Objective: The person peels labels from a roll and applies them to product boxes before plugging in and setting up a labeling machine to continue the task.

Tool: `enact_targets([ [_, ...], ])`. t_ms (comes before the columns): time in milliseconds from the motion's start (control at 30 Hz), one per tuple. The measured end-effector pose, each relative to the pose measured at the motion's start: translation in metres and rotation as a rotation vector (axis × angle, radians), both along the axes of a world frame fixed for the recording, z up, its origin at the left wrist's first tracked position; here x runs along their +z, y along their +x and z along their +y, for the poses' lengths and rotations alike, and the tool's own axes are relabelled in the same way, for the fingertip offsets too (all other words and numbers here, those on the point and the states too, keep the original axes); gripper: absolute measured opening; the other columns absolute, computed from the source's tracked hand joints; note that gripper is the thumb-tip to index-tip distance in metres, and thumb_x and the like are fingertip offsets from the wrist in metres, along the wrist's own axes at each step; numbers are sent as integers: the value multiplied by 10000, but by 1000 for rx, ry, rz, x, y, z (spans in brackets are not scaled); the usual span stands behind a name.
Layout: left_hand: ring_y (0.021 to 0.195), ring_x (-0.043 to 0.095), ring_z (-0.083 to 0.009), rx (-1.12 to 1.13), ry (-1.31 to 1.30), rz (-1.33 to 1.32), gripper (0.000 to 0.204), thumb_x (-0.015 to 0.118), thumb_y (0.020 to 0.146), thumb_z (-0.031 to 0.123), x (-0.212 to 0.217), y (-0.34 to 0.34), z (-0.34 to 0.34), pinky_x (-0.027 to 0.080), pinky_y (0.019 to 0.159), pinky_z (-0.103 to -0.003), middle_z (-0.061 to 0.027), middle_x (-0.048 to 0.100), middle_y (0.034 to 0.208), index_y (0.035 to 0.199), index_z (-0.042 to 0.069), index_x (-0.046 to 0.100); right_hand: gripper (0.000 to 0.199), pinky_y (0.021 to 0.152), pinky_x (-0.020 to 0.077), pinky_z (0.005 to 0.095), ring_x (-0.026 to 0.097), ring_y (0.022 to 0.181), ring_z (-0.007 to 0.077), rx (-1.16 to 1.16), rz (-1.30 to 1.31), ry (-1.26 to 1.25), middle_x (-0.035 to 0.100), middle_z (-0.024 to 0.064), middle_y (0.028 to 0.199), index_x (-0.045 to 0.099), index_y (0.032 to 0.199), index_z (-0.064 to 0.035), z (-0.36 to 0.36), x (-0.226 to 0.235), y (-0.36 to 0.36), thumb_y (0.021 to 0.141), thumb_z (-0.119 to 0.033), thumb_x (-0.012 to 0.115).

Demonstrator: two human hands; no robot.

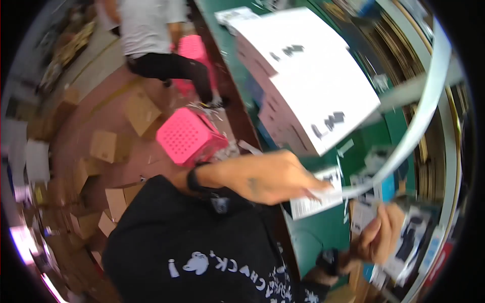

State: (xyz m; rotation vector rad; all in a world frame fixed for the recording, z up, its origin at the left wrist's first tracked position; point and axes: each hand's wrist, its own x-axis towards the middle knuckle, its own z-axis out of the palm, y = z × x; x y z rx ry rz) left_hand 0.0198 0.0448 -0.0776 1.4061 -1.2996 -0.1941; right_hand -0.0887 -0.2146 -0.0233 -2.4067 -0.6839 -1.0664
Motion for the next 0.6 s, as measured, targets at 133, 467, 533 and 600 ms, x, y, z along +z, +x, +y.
enact_targets([
  [133, 790, 690, -283, 127, 211, 177, 346, 529, 909, 59, -8, -1, 15, 535, 692, -331, -176, 690, 1003, 1242, -30, 565, 173, 787, 500, 372, 639, 867, 291, -698, 75, 56, 682, 141, 966, 701, 954, -8, -58, -117, -6, 798, -6, 624],
  [467, 798, 672, -173, 89, 310, 428, 340, 440, 924, -21, -16, 3, 12, 507, 722, -250, -172, 708, 977, 1238, -103, 539, 118, 739, 488, 390, 604, 830, 286, -885, 259, -129, 662, 113, 894, 687, 899, -3, -113, -297, -12, 797, -55, 658],
  [533, 785, 662, -161, 94, 321, 442, 340, 443, 923, -18, -15, 1, 11, 499, 710, -246, -172, 709, 977, 1238, -104, 539, 118, 729, 484, 388, 600, 825, 284, -891, 278, -152, 663, 110, 894, 687, 897, -3, -115, -297, -8, 795, -57, 661],
  [600, 834, 675, -181, 82, 327, 406, 340, 443, 922, -19, -15, 3, 11, 502, 732, -253, -172, 709, 969, 1236, -107, 539, 119, 717, 478, 384, 600, 824, 281, -872, 294, -174, 664, 106, 898, 686, 893, 0, -115, -301, -5, 792, -61, 668],
])
